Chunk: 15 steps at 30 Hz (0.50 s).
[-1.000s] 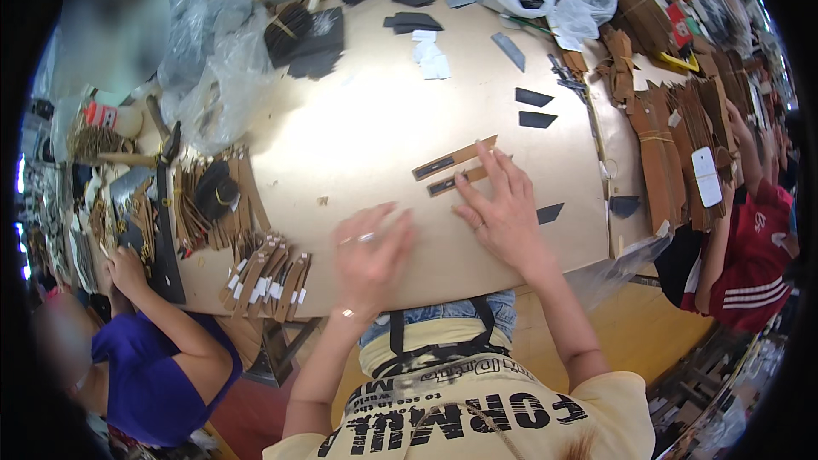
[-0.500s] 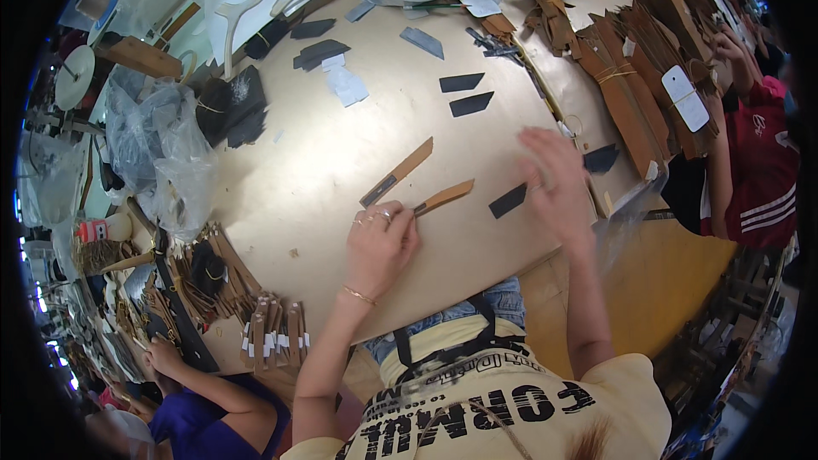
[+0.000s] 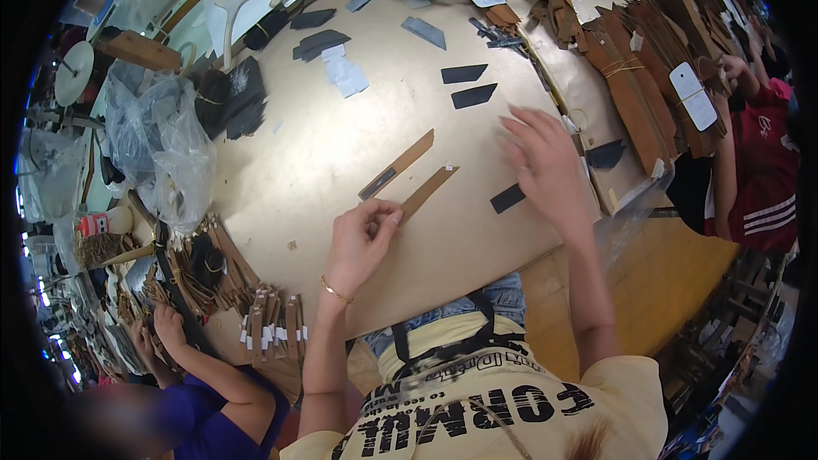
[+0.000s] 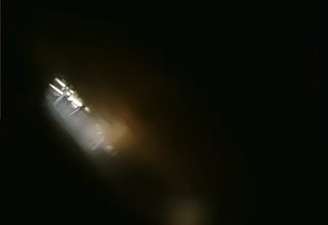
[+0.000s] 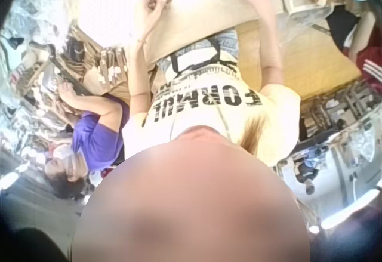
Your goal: The person assembles small leather strips and black inserts by hand on a workbench. They pick up pieces, align them, and attach small white tags to the ends, then bundle the finished units together.
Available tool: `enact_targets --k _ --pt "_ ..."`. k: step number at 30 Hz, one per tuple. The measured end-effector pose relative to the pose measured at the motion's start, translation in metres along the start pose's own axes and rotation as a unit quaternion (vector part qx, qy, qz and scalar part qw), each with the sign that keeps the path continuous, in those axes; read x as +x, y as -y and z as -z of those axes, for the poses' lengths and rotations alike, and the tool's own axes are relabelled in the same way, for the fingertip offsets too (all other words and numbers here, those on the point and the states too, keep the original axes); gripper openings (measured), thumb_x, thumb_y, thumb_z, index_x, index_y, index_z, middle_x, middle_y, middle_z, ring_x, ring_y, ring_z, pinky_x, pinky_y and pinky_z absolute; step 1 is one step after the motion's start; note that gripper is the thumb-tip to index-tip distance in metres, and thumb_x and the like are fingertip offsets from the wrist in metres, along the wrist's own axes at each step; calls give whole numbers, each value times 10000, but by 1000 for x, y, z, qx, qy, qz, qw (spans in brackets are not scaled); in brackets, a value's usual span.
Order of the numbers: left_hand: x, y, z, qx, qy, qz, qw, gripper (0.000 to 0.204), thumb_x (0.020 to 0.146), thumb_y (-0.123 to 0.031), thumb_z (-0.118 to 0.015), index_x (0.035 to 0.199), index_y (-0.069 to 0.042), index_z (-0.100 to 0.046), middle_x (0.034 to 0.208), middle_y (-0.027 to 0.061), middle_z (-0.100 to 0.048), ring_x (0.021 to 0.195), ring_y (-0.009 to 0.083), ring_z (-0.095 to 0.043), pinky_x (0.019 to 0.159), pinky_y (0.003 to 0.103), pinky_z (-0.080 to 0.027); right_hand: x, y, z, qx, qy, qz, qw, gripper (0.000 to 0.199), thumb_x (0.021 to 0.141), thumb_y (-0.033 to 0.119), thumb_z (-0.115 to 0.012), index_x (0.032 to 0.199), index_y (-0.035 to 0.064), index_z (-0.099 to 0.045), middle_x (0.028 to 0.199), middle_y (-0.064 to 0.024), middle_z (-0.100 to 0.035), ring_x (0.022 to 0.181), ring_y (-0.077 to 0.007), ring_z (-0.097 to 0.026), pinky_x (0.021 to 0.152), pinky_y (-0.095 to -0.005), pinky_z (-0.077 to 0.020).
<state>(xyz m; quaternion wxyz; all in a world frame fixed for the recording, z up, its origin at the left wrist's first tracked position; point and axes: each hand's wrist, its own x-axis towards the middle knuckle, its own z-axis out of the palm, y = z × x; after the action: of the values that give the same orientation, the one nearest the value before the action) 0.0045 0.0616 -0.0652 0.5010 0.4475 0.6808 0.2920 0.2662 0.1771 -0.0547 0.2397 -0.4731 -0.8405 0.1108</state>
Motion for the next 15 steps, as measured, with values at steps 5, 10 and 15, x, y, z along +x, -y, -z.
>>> enact_targets --k 5,10,15 --pt "-15 -13 -3 -21 -48 -38 998 185 924 -84 -669 1055 46 -682 796 13 -660 701 40 -549 613 195 -438 39 -2 -42 -68 75 91 991 445 974 330 -557 1311 39 -561 1452 -140 -476 1360 -313 -414 1116 -440 -344" --pt "-45 -32 4 -55 -56 -18 997 185 890 -83 -701 1051 10 -703 791 24 -669 665 43 -520 559 204 -383 22 -3 -42 -28 118 73 990 459 978 349 -548 1314 37 -550 1447 -140 -483 1367 -315 -415 1131 -444 -333" --pt "-51 -60 4 -59 57 -123 989 183 882 -76 -698 1063 -54 -718 839 17 -687 656 64 -507 558 221 -358 -10 2 -20 10 161 104 981 439 968 346 -565 1285 42 -564 1434 -134 -497 1363 -317 -424 1138 -454 -324"
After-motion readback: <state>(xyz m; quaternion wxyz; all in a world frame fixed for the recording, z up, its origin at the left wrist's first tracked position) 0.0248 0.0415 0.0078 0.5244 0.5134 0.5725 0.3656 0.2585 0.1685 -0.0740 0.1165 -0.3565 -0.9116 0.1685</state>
